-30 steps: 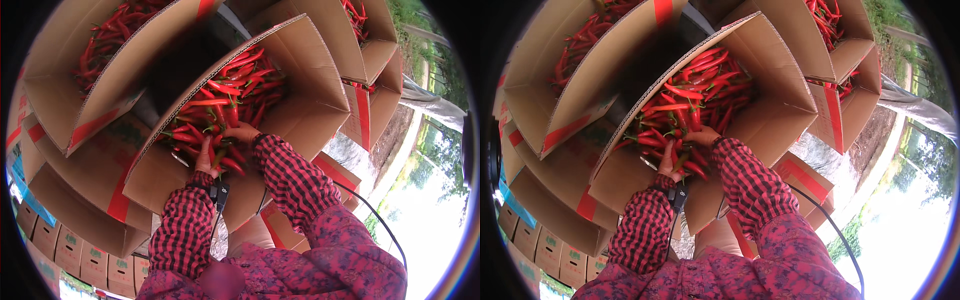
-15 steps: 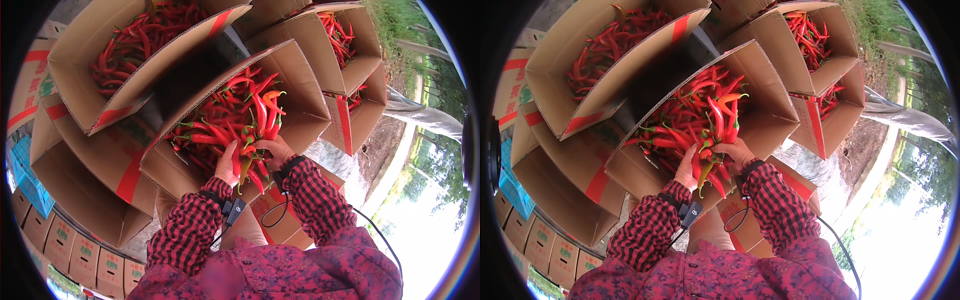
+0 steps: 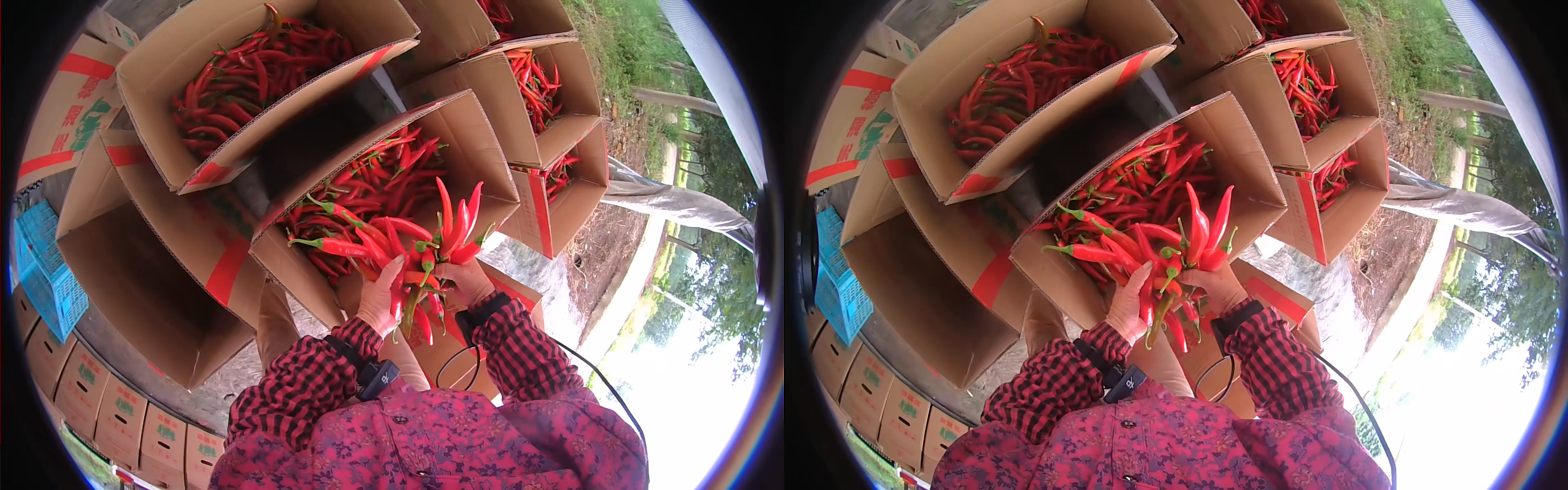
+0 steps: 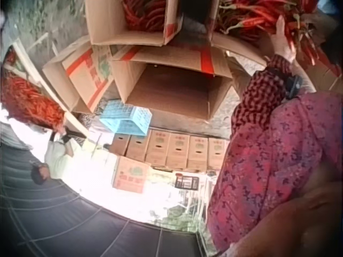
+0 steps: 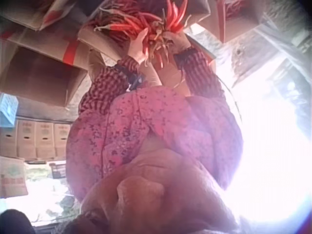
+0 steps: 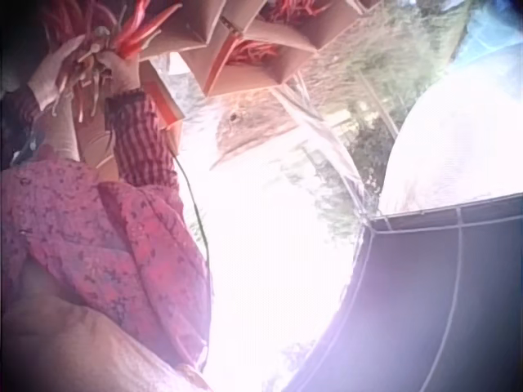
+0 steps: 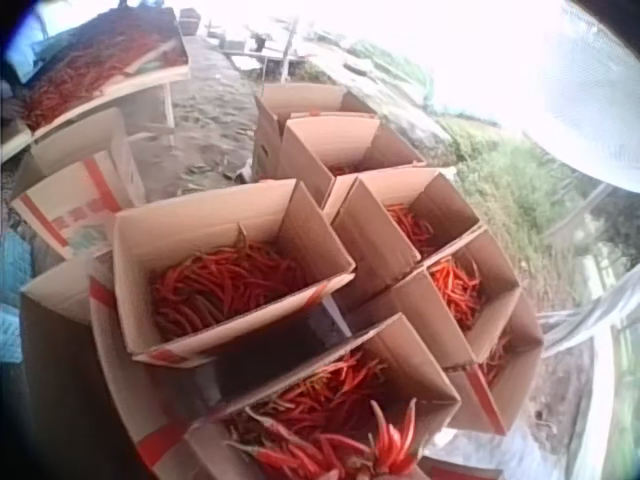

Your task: Sorting red chili peppers and packing them into cardboard boxes.

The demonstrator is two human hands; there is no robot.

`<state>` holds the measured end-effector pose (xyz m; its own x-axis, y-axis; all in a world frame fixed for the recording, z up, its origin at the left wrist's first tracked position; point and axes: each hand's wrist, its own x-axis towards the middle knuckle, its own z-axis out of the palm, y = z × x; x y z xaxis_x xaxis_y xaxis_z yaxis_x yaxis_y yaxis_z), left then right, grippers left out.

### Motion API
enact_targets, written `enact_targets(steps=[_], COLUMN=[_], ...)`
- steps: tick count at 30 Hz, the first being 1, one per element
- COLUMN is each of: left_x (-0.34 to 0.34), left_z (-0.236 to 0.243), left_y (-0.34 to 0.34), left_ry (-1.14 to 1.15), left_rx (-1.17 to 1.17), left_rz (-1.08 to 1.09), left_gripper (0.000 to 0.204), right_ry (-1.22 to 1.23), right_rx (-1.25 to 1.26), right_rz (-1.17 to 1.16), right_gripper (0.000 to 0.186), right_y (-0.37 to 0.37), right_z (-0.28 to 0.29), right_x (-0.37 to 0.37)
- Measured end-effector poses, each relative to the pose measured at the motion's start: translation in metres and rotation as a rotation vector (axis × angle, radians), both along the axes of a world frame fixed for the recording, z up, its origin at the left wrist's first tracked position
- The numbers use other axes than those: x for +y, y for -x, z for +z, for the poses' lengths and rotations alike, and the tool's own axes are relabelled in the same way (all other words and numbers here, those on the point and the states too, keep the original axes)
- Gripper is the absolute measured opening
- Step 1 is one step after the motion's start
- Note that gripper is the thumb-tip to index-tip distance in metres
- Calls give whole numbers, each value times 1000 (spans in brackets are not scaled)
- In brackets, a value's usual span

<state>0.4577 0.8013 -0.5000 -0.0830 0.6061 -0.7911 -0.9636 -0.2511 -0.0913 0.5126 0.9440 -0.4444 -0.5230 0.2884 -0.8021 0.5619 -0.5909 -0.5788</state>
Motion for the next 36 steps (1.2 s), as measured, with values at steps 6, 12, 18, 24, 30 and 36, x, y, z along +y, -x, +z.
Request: enact_targets(steps=[6, 12, 18, 24, 30, 36], left_x=[-21, -56, -146, -259, -356, -402], left_z=[38, 87, 146, 186, 136, -4], left_y=[13, 48, 102, 146, 159, 170], left_ry=[-37, -95, -58, 66, 233, 608], left_rx=[6, 206, 303, 485, 526, 241], left_rz=[78, 92, 250, 374, 390, 38], left_gripper=[43, 38, 40, 43, 52, 42], right_ry=[-30, -10, -8, 0, 181, -621], right_rx=[71, 242, 331, 618, 558, 132], right_rz=[-23, 29, 256, 516, 587, 968], right_gripper=[46, 57, 62, 49, 55, 73], right_y=[10, 47, 114, 189, 225, 223], right_z=[44, 88, 129, 129, 86, -58], right_x=[-26, -59, -134, -230, -324, -349])
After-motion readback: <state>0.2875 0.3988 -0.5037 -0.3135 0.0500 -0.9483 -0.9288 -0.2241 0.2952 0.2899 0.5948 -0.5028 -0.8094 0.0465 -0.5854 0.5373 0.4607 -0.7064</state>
